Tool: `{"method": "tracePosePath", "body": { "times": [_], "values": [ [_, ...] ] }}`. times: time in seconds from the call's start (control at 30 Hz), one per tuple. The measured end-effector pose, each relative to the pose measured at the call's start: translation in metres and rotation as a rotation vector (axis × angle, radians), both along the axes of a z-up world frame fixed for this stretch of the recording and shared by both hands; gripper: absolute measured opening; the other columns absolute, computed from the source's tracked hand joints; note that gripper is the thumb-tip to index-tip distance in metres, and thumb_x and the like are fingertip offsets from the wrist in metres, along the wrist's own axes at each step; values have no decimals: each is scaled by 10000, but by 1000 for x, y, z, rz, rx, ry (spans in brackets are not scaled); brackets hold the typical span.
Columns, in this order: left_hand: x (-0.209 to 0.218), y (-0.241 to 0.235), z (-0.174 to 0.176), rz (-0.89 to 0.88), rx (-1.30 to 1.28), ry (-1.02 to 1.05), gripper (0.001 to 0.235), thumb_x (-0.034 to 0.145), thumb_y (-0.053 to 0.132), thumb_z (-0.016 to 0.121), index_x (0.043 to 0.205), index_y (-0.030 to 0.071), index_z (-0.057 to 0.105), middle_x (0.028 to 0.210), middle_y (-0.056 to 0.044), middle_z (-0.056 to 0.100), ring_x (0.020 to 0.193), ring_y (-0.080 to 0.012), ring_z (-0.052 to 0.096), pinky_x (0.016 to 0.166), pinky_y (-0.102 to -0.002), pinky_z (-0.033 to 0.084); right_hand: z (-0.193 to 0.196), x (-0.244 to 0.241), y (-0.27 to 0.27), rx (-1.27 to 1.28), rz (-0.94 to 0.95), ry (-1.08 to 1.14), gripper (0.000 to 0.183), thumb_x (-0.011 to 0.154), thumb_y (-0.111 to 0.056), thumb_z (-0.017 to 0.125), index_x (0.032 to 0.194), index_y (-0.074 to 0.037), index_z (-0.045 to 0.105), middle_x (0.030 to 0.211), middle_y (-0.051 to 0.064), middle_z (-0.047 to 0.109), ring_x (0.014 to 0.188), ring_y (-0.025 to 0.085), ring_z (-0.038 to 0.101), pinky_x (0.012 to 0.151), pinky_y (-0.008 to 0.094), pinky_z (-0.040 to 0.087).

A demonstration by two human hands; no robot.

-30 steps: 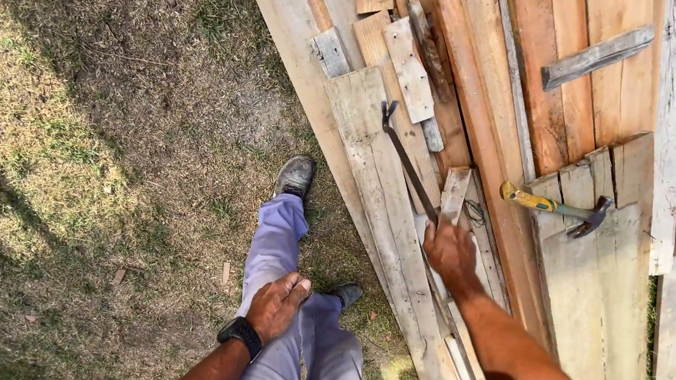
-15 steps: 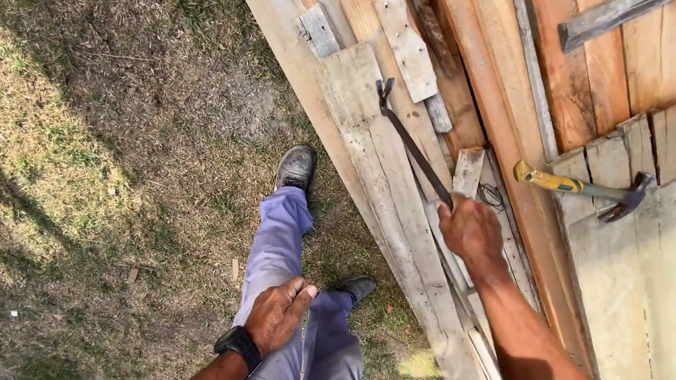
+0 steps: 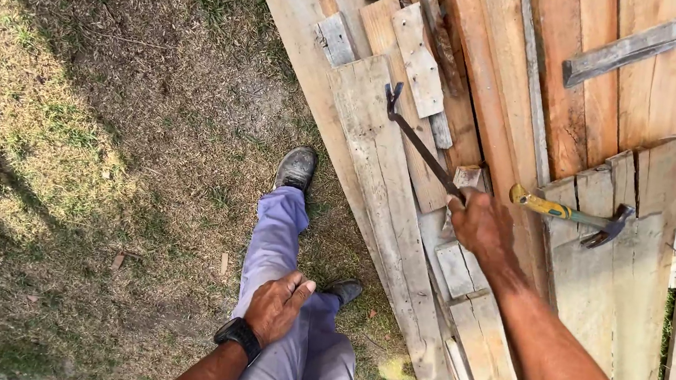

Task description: Disassembling wooden boards and removing nails using a crowbar and hammer

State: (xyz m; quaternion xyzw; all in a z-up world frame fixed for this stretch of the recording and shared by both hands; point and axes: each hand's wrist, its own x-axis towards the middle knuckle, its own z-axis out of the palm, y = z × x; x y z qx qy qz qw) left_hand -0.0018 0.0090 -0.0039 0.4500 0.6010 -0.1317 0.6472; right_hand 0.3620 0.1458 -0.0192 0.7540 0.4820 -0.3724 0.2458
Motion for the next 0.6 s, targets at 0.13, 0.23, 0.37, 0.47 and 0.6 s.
{"method": "tracePosePath", "body": {
  "times": [0.13,0.23,0.37,0.47,0.6],
  "values": [
    [2,7,0,-8,-26,0,403,952,559,434,968,206,628,922,-72,743,893,-348,681,813,-445,482,-3,-6,-30,74,-64,-31,499,965,-434,513,1255,-55,660,1030,343,692,985,533,650,831,625,502],
    [4,4,0,-34,-5,-3,455,942,580,424,942,171,624,861,-100,722,852,-374,666,781,-466,466,0,-5,-35,112,-95,-40,466,930,-410,560,1212,-60,682,1022,339,687,985,561,622,824,616,480],
    [5,7,-2,-52,-14,49,465,932,594,439,973,177,641,903,-122,736,898,-401,665,804,-479,473,-6,-11,-29,72,-183,-52,440,905,-413,562,1115,-56,711,1047,322,690,999,520,642,861,599,488],
    [7,10,3,-64,-31,95,518,928,614,426,1009,160,660,979,-126,747,944,-392,667,843,-466,485,-13,-7,-35,2,-206,-56,489,919,-462,560,1107,-33,700,1081,301,691,1051,498,627,900,583,485],
    [5,11,1,-31,-6,106,519,938,601,412,942,139,649,893,-121,733,863,-377,658,803,-455,466,-18,3,-45,88,-44,-39,455,968,-424,598,1024,19,688,879,296,705,848,482,673,724,579,527]
  ]
}}
